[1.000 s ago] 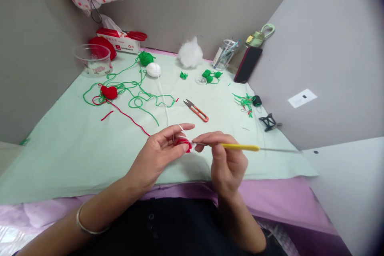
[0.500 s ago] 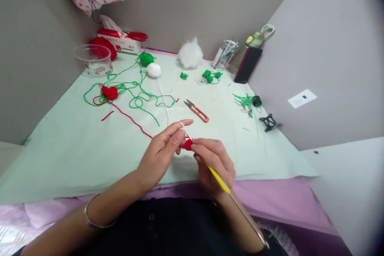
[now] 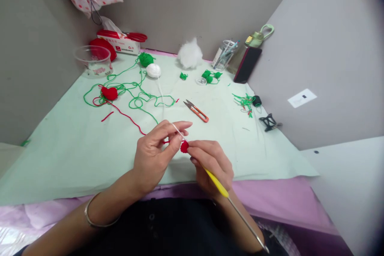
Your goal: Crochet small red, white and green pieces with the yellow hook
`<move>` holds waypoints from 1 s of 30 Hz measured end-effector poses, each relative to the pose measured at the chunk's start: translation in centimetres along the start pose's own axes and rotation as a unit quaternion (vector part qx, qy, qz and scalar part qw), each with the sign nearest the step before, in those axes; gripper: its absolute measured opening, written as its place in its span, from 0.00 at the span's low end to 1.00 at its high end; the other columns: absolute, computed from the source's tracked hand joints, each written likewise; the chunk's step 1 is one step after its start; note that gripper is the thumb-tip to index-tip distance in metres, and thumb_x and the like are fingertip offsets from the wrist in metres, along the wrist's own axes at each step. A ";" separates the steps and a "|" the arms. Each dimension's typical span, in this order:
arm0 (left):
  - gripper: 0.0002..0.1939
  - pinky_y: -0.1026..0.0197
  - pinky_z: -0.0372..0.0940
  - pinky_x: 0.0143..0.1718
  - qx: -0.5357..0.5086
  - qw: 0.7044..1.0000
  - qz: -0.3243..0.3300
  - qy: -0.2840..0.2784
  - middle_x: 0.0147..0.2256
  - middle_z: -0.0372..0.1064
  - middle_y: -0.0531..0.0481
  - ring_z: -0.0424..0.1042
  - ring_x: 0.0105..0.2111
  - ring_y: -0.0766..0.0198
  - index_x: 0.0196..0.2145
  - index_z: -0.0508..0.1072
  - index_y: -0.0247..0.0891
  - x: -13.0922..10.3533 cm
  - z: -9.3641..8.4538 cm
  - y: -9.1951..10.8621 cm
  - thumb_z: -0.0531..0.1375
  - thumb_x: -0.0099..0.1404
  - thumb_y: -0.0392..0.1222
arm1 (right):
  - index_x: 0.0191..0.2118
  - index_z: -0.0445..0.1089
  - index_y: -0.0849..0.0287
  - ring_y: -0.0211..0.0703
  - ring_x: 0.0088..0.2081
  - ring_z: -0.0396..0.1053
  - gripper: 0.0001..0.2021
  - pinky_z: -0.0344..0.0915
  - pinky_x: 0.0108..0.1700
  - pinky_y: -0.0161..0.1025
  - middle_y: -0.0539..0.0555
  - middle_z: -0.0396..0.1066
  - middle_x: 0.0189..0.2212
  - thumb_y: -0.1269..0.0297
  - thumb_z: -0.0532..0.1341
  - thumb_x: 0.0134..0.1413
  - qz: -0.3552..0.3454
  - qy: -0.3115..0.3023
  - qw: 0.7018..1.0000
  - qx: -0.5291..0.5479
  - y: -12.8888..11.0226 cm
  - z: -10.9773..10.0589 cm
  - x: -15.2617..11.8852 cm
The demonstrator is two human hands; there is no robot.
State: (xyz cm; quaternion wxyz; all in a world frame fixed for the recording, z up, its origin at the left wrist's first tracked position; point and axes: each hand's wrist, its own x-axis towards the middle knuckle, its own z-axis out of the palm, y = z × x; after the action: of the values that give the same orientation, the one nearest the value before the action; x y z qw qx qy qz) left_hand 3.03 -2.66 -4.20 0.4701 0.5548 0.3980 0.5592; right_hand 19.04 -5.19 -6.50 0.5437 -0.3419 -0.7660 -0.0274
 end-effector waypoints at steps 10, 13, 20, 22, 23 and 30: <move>0.11 0.62 0.69 0.39 -0.125 0.985 -0.112 -0.031 0.37 0.76 0.52 0.71 0.32 0.66 0.48 0.85 0.47 0.8 -0.4 0.1 0.69 0.67 0.41 | 0.57 0.74 0.58 0.49 0.45 0.81 0.17 0.82 0.41 0.45 0.61 0.82 0.45 0.76 0.61 0.66 -0.003 0.000 1.000 0.000 -0.1 -0.2 0.0; 0.17 0.65 0.70 0.38 -0.172 0.974 -0.134 -0.056 0.37 0.73 0.55 0.71 0.31 0.70 0.51 0.83 0.51 0.7 -0.6 0.3 0.71 0.65 0.40 | 0.57 0.74 0.58 0.48 0.46 0.80 0.17 0.81 0.41 0.44 0.61 0.82 0.45 0.76 0.60 0.66 -0.010 0.006 1.000 -0.015 -0.1 -0.2 0.1; 0.16 0.64 0.71 0.40 -0.187 0.966 -0.156 -0.086 0.33 0.73 0.55 0.73 0.35 0.66 0.48 0.84 0.47 0.4 -0.6 0.8 0.73 0.62 0.38 | 0.56 0.74 0.63 0.48 0.45 0.80 0.16 0.81 0.41 0.43 0.63 0.80 0.44 0.77 0.61 0.66 -0.049 0.008 0.997 -0.061 0.0 -0.4 0.2; 0.17 0.63 0.72 0.41 -0.185 0.965 -0.162 -0.090 0.34 0.73 0.54 0.73 0.37 0.65 0.49 0.83 0.45 0.5 -0.6 0.9 0.73 0.62 0.38 | 0.57 0.74 0.61 0.48 0.45 0.80 0.17 0.81 0.40 0.44 0.62 0.81 0.43 0.77 0.61 0.66 -0.050 0.009 0.996 -0.074 0.0 -0.5 0.2; 0.18 0.62 0.72 0.42 -0.182 0.965 -0.165 -0.093 0.35 0.74 0.54 0.74 0.38 0.64 0.50 0.82 0.45 0.5 -0.6 0.9 0.73 0.61 0.38 | 0.58 0.73 0.60 0.48 0.45 0.80 0.17 0.81 0.40 0.45 0.62 0.81 0.43 0.76 0.61 0.66 -0.049 0.010 0.996 -0.075 0.0 -0.5 0.2; 0.21 0.61 0.70 0.44 -0.160 0.965 -0.186 -0.092 0.35 0.74 0.54 0.73 0.37 0.64 0.54 0.79 0.42 0.5 -0.3 0.8 0.71 0.62 0.36 | 0.60 0.73 0.57 0.48 0.45 0.79 0.20 0.81 0.41 0.44 0.60 0.79 0.45 0.77 0.63 0.65 -0.013 0.009 0.998 -0.055 0.2 -0.5 -0.4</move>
State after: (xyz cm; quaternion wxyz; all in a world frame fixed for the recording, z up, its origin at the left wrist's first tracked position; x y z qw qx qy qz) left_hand 2.70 -2.32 -3.32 0.6831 0.4376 0.3548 0.4648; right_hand 19.64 -5.43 -6.73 0.5308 -0.3611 -0.7626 -0.0792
